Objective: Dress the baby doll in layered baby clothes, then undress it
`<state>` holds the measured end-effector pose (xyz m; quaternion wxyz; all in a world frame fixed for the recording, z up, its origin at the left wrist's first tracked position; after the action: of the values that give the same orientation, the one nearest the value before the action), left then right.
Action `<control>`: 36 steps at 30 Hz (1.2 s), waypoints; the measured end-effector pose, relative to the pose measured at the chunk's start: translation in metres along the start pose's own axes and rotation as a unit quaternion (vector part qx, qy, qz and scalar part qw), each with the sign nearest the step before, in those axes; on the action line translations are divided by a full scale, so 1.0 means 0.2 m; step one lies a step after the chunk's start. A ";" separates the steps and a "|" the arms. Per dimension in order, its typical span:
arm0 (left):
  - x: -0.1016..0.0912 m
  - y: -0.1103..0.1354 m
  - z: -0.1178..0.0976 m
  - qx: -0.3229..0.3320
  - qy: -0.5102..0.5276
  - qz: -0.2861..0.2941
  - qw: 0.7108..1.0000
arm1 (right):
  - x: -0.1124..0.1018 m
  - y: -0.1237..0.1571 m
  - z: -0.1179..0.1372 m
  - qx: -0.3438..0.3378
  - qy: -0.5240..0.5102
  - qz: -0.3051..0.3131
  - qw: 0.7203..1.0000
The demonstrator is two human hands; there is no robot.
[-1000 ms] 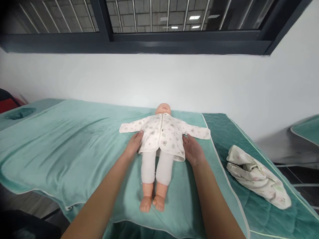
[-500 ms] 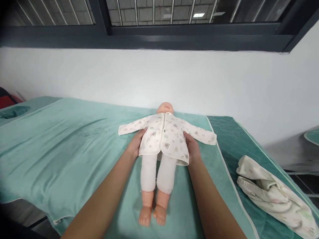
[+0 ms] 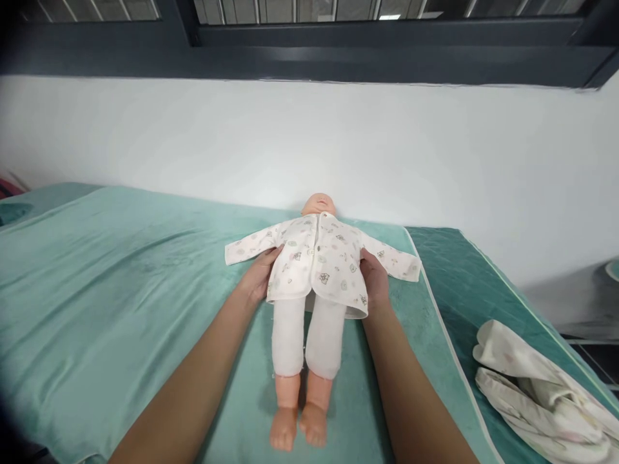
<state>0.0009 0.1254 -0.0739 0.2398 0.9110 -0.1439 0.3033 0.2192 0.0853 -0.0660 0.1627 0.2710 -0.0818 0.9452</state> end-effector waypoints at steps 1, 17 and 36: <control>0.01 0.01 -0.01 0.003 0.005 0.004 1.000 | 0.00 -0.01 0.01 -0.006 -0.003 0.005 1.000; -0.55 0.23 -0.43 0.240 0.091 -0.227 0.939 | -0.48 0.00 0.22 -0.077 -0.126 -0.069 0.987; -0.21 0.55 -0.14 0.295 -0.443 -0.307 0.789 | -0.28 0.67 0.22 -0.203 0.365 -0.011 0.909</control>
<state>-0.0901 0.0517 -0.0416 -0.0503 0.9680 0.1489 -0.1957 0.2380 -0.0651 -0.0682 0.2434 -0.1306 -0.2042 0.9392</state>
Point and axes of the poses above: each hand's wrist, its own y-axis away from the middle knuckle, its own x-axis out of the palm, z = x × y, the point moved 9 cm from there along -y, towards the middle knuckle, and after that the axes turned 14 degrees about -x, right-handed, at the moved point
